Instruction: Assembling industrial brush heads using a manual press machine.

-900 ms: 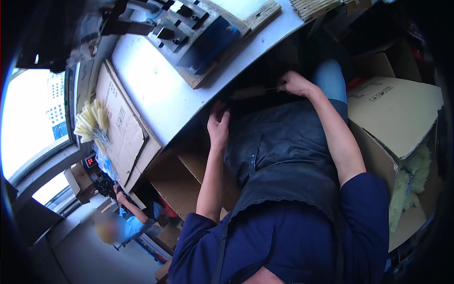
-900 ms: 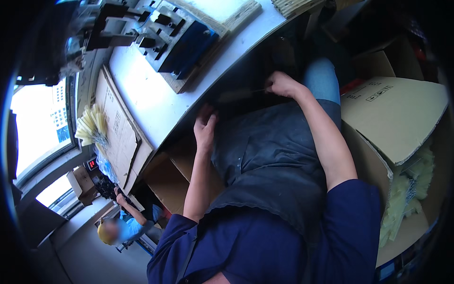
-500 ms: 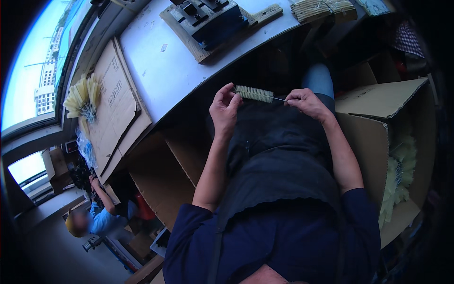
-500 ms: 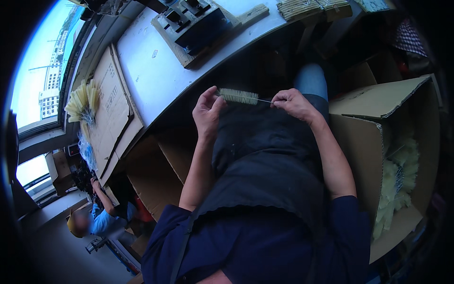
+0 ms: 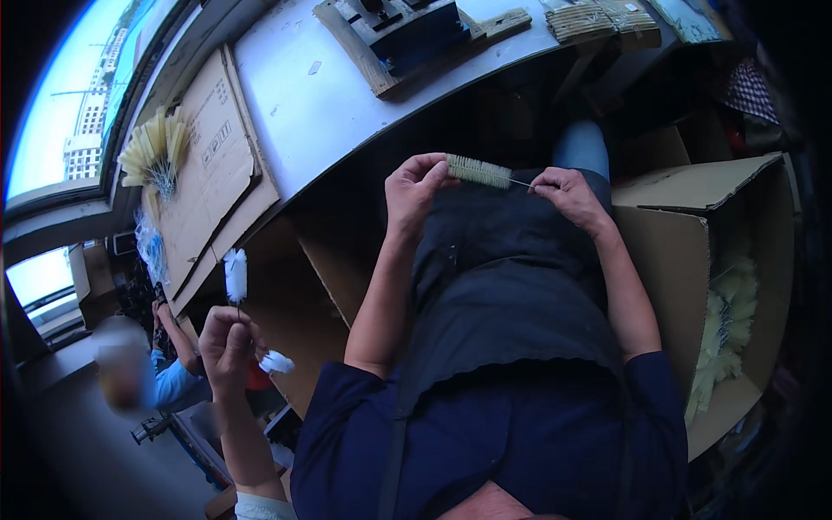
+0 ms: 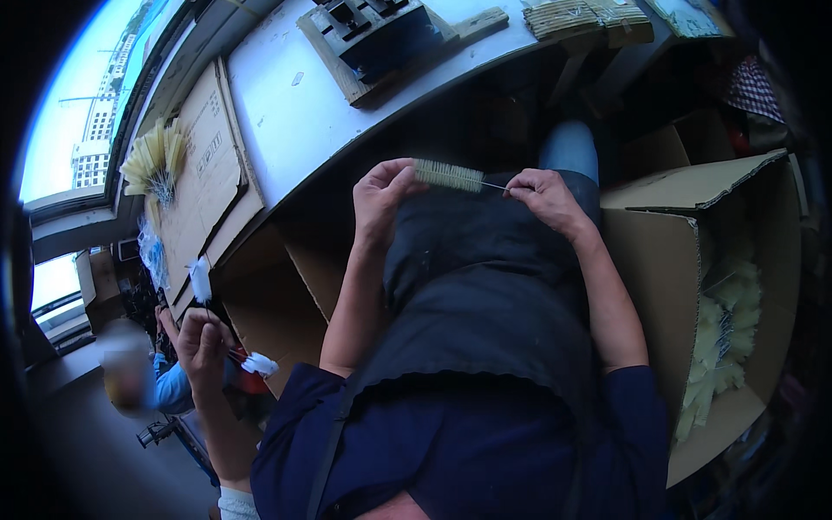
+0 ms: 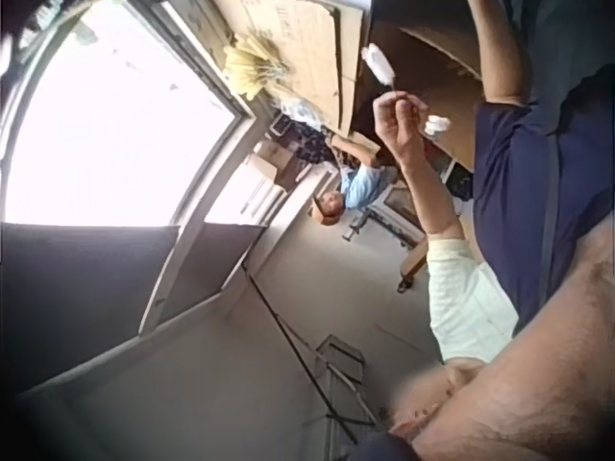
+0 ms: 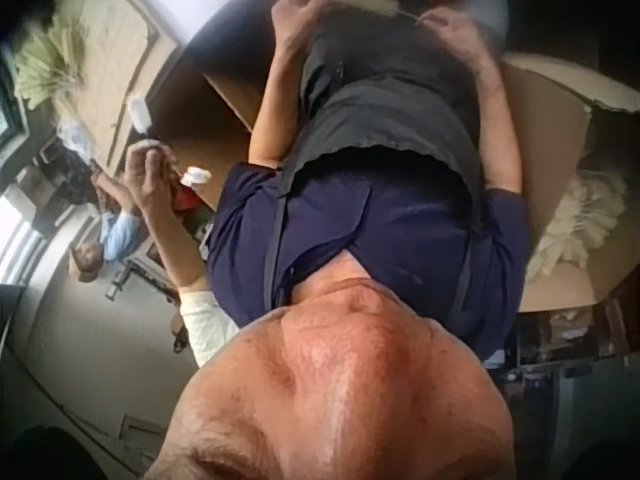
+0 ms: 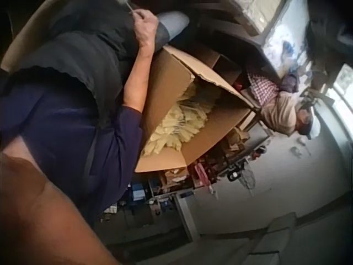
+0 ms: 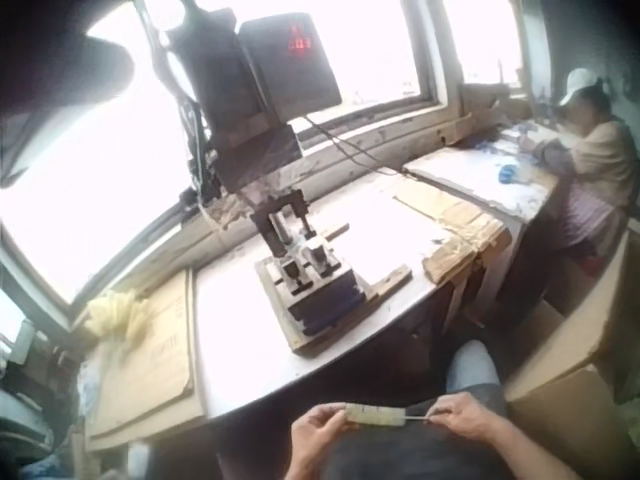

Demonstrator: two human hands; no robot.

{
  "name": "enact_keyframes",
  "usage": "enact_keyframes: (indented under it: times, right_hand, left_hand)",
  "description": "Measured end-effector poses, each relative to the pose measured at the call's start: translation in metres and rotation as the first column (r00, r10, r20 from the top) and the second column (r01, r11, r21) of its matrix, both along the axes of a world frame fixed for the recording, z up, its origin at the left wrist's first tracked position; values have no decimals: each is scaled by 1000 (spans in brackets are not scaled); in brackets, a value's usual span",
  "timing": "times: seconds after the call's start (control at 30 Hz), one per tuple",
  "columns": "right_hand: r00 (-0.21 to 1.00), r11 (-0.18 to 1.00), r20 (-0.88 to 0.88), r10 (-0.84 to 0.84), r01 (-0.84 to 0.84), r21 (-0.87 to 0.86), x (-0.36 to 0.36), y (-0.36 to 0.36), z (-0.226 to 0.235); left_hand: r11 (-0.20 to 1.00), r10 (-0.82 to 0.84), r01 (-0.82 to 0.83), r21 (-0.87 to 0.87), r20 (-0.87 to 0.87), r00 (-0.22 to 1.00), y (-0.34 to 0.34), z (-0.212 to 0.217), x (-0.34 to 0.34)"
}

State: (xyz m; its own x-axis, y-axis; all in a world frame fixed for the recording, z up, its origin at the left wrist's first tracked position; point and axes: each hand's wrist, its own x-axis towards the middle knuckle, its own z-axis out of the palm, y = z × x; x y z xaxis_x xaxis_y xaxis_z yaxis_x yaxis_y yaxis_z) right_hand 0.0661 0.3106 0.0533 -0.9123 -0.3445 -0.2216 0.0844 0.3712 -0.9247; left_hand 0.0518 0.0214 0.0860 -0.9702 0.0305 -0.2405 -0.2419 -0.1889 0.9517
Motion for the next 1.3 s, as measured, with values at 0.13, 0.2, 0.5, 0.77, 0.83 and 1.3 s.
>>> enact_keyframes:
  times: [0.13,0.2,0.5,0.77,0.83,1.3]
  right_hand:
    - [992,997,-119,-48,56,62,3,3,2]
    - [996,995,-71,-51,57,80,13,13,3]
    - [995,996,29,94,-94,3,-1,-38,3]
    - [989,998,149,-25,34,-58,-2,-28,-15]
    - [971,983,221,-92,124,-133,-4,-23,-17]
    - [906,828,118,-406,420,-371,13,-21,37]
  left_hand:
    - [1000,5,-5,3,81,997,3,-8,0]
    - [1000,-9,9,-4,49,999,12,-5,6]
    - [984,173,-174,-26,-40,984,9,-8,24]
    - [786,96,-388,-481,-525,846,-10,20,63]
    - [725,-48,-459,-514,-702,711,-9,45,81]
    - [-131,-384,-627,-768,-544,746,-55,121,68]
